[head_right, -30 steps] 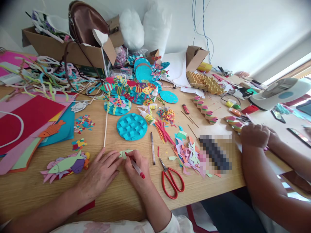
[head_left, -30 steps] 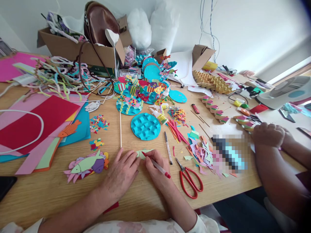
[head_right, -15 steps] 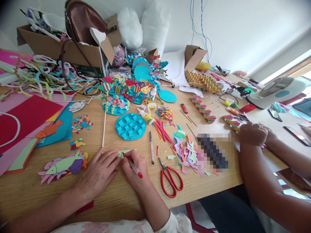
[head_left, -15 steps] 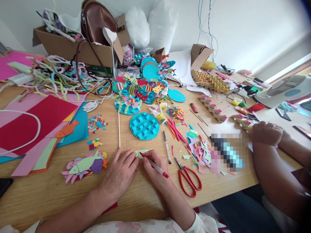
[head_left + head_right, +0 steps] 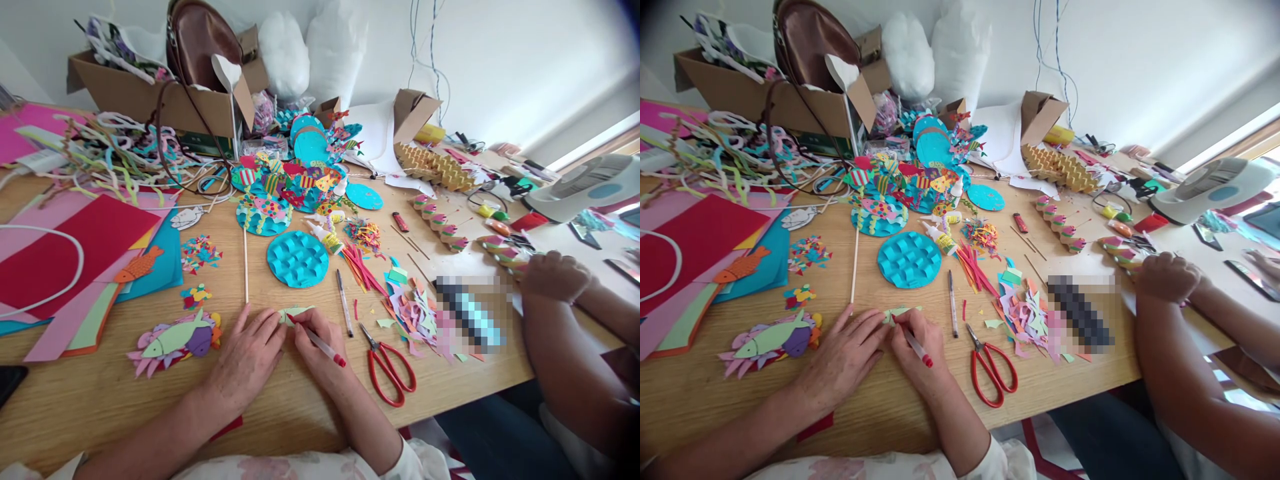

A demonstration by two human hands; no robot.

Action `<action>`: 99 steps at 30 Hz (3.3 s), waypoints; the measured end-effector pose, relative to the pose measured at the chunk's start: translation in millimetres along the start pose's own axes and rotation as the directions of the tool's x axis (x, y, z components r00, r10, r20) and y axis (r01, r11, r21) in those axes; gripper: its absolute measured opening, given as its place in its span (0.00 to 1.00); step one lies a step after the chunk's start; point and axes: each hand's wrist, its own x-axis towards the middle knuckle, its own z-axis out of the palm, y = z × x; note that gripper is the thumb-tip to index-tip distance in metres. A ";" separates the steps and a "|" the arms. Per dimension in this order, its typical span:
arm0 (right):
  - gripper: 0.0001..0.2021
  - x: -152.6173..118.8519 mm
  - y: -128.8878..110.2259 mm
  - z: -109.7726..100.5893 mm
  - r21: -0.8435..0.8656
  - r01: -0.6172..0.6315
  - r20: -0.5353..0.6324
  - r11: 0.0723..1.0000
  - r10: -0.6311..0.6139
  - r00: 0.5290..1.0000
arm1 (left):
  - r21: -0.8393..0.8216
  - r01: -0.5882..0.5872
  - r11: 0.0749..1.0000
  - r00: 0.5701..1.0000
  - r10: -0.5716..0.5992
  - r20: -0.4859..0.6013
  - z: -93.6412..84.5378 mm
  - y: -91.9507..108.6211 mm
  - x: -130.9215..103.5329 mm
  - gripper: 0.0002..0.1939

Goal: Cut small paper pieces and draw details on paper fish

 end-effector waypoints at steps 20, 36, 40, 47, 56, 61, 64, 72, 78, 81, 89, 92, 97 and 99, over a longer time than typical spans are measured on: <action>0.04 -1.6 -2.6 -2.9 -0.028 0.017 -0.005 0.999 -0.017 1.000 | -0.016 0.007 1.000 1.000 -0.007 -0.003 0.5 0.0 -0.1 0.14; 0.05 -4.6 -1.6 -3.7 0.001 -0.017 0.006 1.000 0.017 1.000 | -0.012 -0.005 1.000 1.000 0.005 0.029 -1.9 -0.8 0.9 0.15; 0.05 -4.4 -2.1 -3.6 -0.011 0.002 -0.001 1.000 -0.002 1.000 | -0.019 -0.003 1.000 1.000 0.003 0.029 -1.7 -0.9 0.7 0.15; 0.06 -2.9 -3.4 -2.5 -0.028 0.014 0.004 1.000 -0.013 1.000 | -0.028 0.000 1.000 1.000 0.000 0.016 -0.5 -0.8 0.6 0.14; 0.05 -4.1 0.8 -2.1 -0.013 0.033 -0.026 0.999 -0.034 0.999 | -0.033 -0.001 0.999 1.000 0.002 0.019 -1.5 -0.8 0.5 0.14; 0.05 -4.8 2.0 -2.9 0.011 0.036 -0.004 0.999 -0.036 0.999 | -0.024 -0.012 1.000 1.000 0.012 0.014 -1.6 -0.3 0.6 0.14; 0.05 -4.8 0.9 -3.0 0.010 0.040 0.008 0.999 -0.040 0.999 | -0.015 -0.018 1.000 1.000 0.018 0.015 -1.8 -0.5 0.2 0.14; 0.06 -3.2 -2.4 -2.1 -0.021 0.042 0.003 0.999 -0.042 0.999 | -0.011 -0.034 0.999 0.999 0.034 0.001 0.1 -2.6 -1.7 0.15; 0.05 -4.1 0.3 -1.3 -0.025 0.031 0.002 0.999 -0.031 1.000 | -0.013 -0.030 0.999 1.000 0.030 0.004 -1.1 -1.8 -1.5 0.14; 0.05 -5.1 0.2 -2.8 0.006 0.019 0.001 1.000 -0.019 1.000 | -0.016 -0.035 0.999 0.999 0.035 0.004 -2.1 -1.8 -1.2 0.14; 0.05 -6.2 -3.6 -3.9 0.012 -0.005 -0.004 1.000 0.005 1.000 | -0.018 -0.015 1.000 1.000 0.015 0.025 -2.8 -1.7 -0.9 0.14; 0.05 -5.9 -2.5 -2.8 0.004 -0.003 -0.001 1.000 0.003 1.000 | -0.021 -0.009 1.000 1.000 0.010 0.027 -2.3 -1.7 -0.8 0.14; 0.05 -4.7 -3.9 -3.7 -0.039 0.021 0.014 0.999 -0.021 1.000 | -0.035 -0.011 0.999 1.000 0.011 0.018 -1.9 -1.8 -0.7 0.13; 0.05 -4.4 -4.7 -4.3 -0.052 0.032 0.010 0.998 -0.032 0.999 | -0.039 -0.011 0.999 1.000 0.012 0.022 -2.0 -1.8 -0.7 0.13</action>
